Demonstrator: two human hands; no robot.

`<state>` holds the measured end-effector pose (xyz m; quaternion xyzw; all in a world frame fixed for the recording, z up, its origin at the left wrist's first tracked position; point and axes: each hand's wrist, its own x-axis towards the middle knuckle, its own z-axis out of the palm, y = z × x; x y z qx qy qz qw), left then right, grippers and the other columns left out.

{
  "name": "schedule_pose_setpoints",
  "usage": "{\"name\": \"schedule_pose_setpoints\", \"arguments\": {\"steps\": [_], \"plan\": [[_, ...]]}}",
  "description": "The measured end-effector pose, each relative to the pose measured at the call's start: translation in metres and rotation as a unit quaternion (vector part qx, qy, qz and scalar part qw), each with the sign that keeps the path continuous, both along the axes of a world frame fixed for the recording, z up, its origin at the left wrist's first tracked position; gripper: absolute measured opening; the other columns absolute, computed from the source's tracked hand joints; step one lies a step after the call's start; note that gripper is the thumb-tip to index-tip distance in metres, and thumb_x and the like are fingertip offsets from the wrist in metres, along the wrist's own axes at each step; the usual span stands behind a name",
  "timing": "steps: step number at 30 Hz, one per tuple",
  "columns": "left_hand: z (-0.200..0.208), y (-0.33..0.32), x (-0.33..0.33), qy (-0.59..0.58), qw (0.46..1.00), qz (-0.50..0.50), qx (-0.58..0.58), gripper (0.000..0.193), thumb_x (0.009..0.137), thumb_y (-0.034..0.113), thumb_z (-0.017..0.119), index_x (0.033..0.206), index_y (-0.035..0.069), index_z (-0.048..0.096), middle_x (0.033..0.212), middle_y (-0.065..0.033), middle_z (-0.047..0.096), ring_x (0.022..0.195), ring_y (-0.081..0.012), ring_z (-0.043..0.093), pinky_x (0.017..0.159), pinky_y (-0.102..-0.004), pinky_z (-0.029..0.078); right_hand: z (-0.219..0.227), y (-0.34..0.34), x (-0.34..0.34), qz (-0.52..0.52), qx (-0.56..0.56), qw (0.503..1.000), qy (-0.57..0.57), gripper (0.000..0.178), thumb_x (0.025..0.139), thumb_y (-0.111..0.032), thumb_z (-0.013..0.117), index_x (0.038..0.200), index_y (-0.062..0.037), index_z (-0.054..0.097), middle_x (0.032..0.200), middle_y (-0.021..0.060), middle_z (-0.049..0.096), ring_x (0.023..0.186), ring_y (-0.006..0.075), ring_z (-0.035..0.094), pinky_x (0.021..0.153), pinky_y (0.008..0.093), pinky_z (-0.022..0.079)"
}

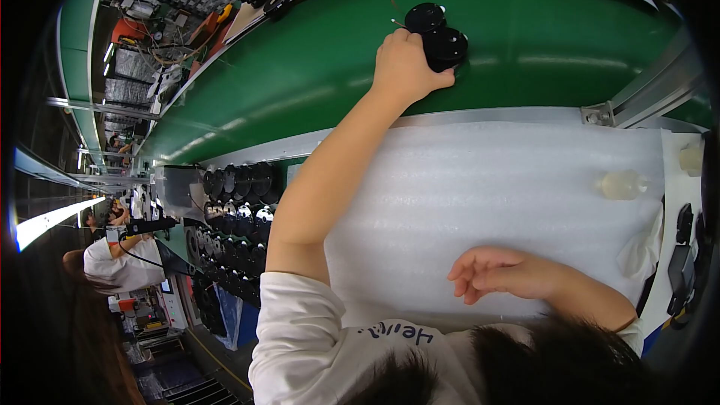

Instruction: The person assembles black plastic components by applying adhesive to them with a glue bottle.

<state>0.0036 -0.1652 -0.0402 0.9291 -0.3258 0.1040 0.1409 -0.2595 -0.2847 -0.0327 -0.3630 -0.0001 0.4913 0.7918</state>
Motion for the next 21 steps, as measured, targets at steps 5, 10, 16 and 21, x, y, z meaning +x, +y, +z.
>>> {"name": "schedule_pose_setpoints", "arguments": {"steps": [5, 10, 16, 21], "plan": [[0.011, 0.028, -0.01, -0.036, 0.999, -0.022, -0.019, 0.052, 0.05, 0.03, 0.071, 0.083, -0.006, 0.053, 0.087, -0.0162, 0.05, 0.089, -0.0301, 0.046, 0.079, -0.0361, 0.041, -0.001, 0.001, -0.001, 0.0, 0.005, 1.0, -0.006, 0.028, 0.084, -0.009, 0.042, 0.111, -0.002, 0.046, 0.097, 0.0081, 0.052, 0.086, 0.0143, 0.052, 0.08, 0.0266, 0.042], [0.038, 0.062, -0.042, -0.087, 0.994, -0.052, -0.05, 0.054, 0.048, 0.024, 0.073, 0.088, -0.007, 0.052, 0.092, -0.0176, 0.051, 0.091, -0.0314, 0.046, 0.079, -0.0365, 0.041, 0.001, 0.002, -0.002, -0.003, -0.01, 1.0, -0.017, 0.027, 0.083, -0.008, 0.042, 0.109, -0.0024, 0.047, 0.095, 0.0075, 0.052, 0.085, 0.0144, 0.052, 0.079, 0.0266, 0.042], [0.075, 0.118, -0.14, -0.06, 0.994, -0.064, -0.071, 0.066, 0.044, 0.021, 0.074, 0.097, -0.005, 0.046, 0.098, -0.0201, 0.048, 0.092, -0.0368, 0.046, 0.082, -0.0406, 0.039, 0.005, 0.0, -0.001, 0.002, -0.045, 0.998, -0.033, 0.026, 0.082, -0.007, 0.043, 0.107, -0.0026, 0.048, 0.094, 0.0073, 0.052, 0.084, 0.0147, 0.052, 0.079, 0.0269, 0.042], [0.052, 0.143, -0.223, 0.091, 0.991, -0.034, -0.091, 0.062, 0.046, 0.017, 0.073, 0.097, -0.005, 0.046, 0.098, -0.0208, 0.047, 0.097, -0.0393, 0.046, 0.082, -0.0426, 0.04, 0.002, 0.002, -0.003, -0.015, -0.059, 0.997, -0.053, 0.027, 0.079, -0.006, 0.044, 0.106, -0.0024, 0.049, 0.093, 0.0076, 0.052, 0.084, 0.0146, 0.052, 0.078, 0.0273, 0.043]]}}
